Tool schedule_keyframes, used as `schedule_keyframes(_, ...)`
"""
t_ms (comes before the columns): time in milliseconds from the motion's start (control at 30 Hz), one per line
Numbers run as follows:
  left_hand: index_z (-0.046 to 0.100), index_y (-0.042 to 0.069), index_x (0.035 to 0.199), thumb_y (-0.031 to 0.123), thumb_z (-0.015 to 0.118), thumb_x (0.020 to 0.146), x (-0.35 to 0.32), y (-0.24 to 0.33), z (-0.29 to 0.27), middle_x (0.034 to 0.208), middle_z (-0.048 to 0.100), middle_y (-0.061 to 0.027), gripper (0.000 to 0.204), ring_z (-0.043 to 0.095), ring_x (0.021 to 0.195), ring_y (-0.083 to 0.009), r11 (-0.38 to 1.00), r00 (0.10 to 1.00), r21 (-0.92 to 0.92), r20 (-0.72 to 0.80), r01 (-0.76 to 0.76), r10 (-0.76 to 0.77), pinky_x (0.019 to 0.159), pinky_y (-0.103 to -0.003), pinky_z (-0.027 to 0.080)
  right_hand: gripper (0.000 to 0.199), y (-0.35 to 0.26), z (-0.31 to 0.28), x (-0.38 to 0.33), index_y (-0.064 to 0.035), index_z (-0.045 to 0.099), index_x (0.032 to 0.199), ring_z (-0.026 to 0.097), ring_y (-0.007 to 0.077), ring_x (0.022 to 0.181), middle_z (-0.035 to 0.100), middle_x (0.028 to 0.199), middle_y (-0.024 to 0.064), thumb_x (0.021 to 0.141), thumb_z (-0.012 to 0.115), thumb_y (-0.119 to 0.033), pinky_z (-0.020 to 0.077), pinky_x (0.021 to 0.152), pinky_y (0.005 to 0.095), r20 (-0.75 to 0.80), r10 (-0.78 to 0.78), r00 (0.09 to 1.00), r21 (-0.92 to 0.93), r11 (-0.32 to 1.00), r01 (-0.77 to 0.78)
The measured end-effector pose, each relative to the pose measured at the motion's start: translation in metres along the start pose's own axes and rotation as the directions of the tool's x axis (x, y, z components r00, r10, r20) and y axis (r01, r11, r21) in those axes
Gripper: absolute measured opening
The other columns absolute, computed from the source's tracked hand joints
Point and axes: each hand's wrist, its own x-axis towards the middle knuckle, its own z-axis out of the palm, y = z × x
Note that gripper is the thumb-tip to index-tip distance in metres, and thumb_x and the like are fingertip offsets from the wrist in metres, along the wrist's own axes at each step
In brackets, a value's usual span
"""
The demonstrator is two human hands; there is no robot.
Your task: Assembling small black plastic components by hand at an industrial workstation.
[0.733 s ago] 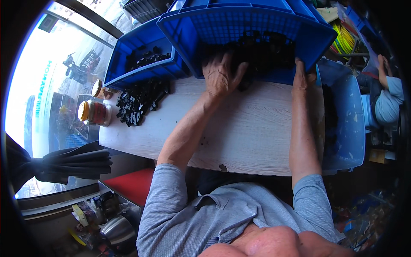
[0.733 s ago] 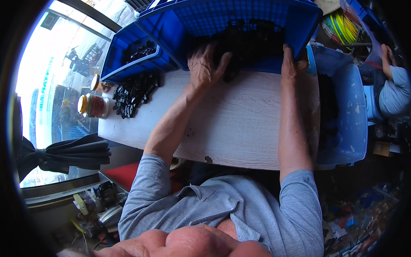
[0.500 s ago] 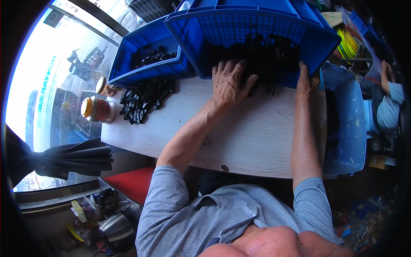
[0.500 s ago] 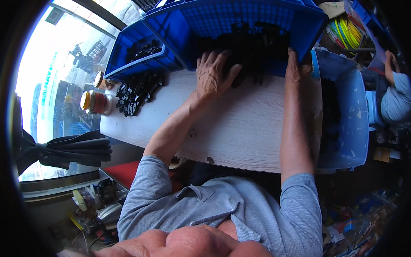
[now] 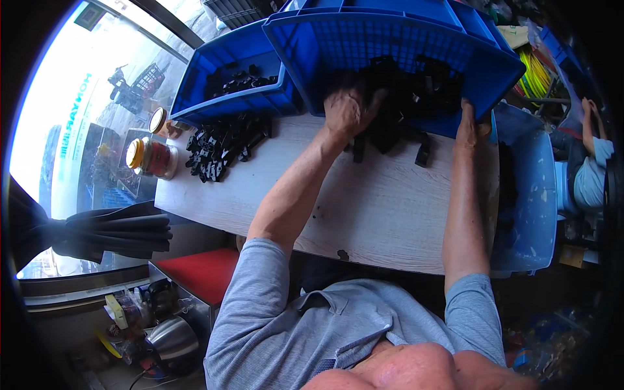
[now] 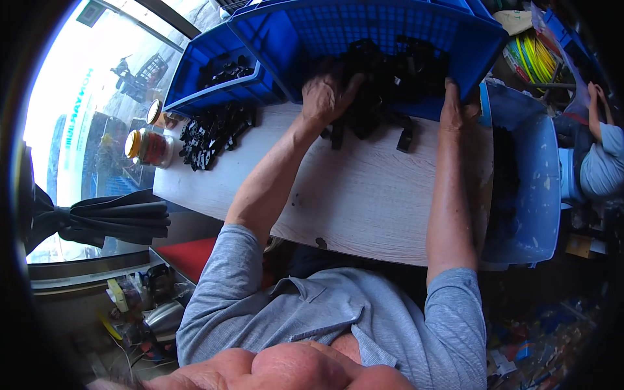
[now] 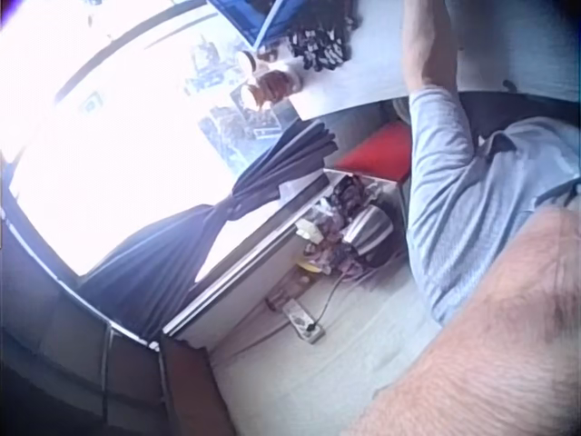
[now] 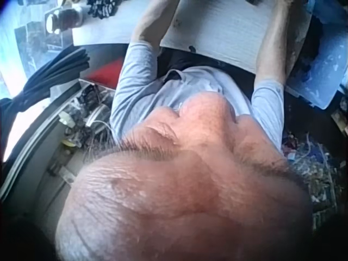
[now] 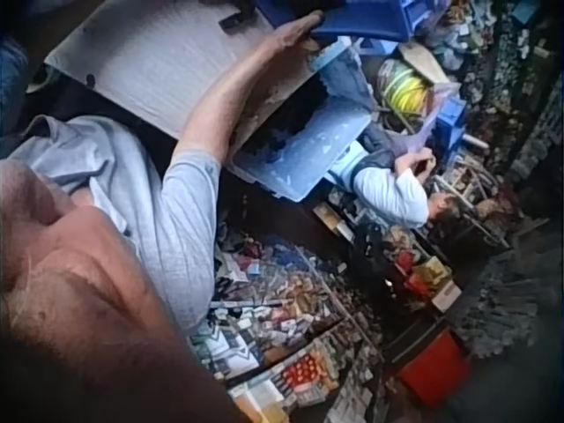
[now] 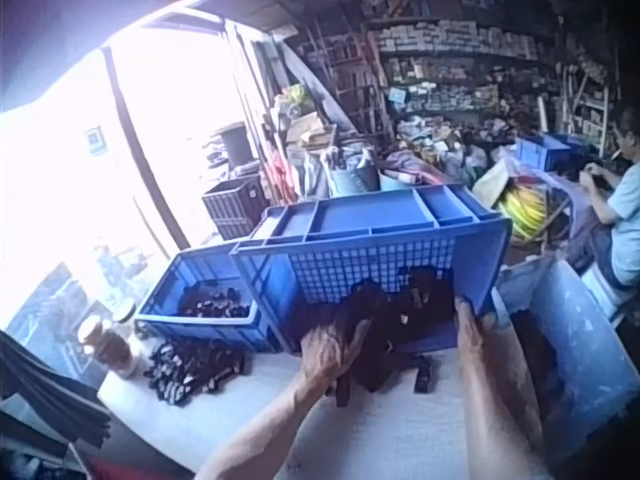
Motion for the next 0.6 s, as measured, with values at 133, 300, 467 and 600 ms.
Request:
schedule_keyframes(133, 0.071, 0.007, 0.115, 0.041, 0.065, 0.093, -0.019, 0.024, -0.016, 0.111, 0.068, -0.0176, 0.041, 0.064, 0.104, -0.0369, 0.999, 0.997, 0.01, 0.071, -0.044, 0.043, 0.09, -0.047, 0.049, 0.043, 0.0, -0.005, 0.002, -0.001, 0.072, 0.103, 0.067, 0.0293, 0.082, 0.073, 0.094, 0.0171, 0.084, 0.073, -0.04, 0.0521, 0.076, 0.0427, 0.017, -0.026, 1.0, -0.001, 1.0, 0.026)
schedule_keyframes(300, 0.07, 0.007, 0.111, 0.042, 0.064, 0.092, -0.024, 0.029, -0.024, 0.109, 0.068, -0.0189, 0.039, 0.064, 0.103, -0.0377, 0.996, 0.994, -0.029, -0.074, -0.085, 0.083, 0.089, -0.049, 0.049, 0.045, 0.004, -0.004, 0.007, -0.0009, 0.072, 0.099, 0.065, 0.0288, 0.078, 0.072, 0.091, 0.016, 0.083, 0.073, -0.043, 0.052, 0.075, 0.0422, -0.007, -0.084, 0.996, -0.009, 0.996, 0.084)
schedule_keyframes(467, 0.068, 0.009, 0.116, 0.049, 0.061, 0.094, 0.012, -0.002, -0.018, 0.104, 0.069, -0.0221, 0.046, 0.066, 0.097, -0.0413, 0.995, 0.997, 0.084, 0.04, 0.062, -0.066, 0.081, -0.05, 0.052, 0.044, 0.01, -0.002, 0.008, -0.0011, 0.072, 0.098, 0.066, 0.0296, 0.079, 0.073, 0.093, 0.0163, 0.081, 0.075, -0.042, 0.052, 0.076, 0.0417, 0.003, -0.022, 1.0, 0.05, 0.999, 0.022)
schedule_keyframes(600, 0.065, 0.004, 0.118, 0.049, 0.057, 0.097, 0.007, -0.016, -0.014, 0.101, 0.068, -0.024, 0.051, 0.065, 0.094, -0.0444, 0.997, 0.995, -0.072, 0.089, -0.033, 0.039, 0.082, -0.05, 0.052, 0.034, 0.004, 0.002, 0.001, -0.0056, 0.07, 0.095, 0.059, 0.0229, 0.084, 0.066, 0.092, 0.0086, 0.081, 0.077, -0.036, 0.0487, 0.076, 0.0408, 0.017, 0.02, 1.0, 0.081, 0.996, -0.021)
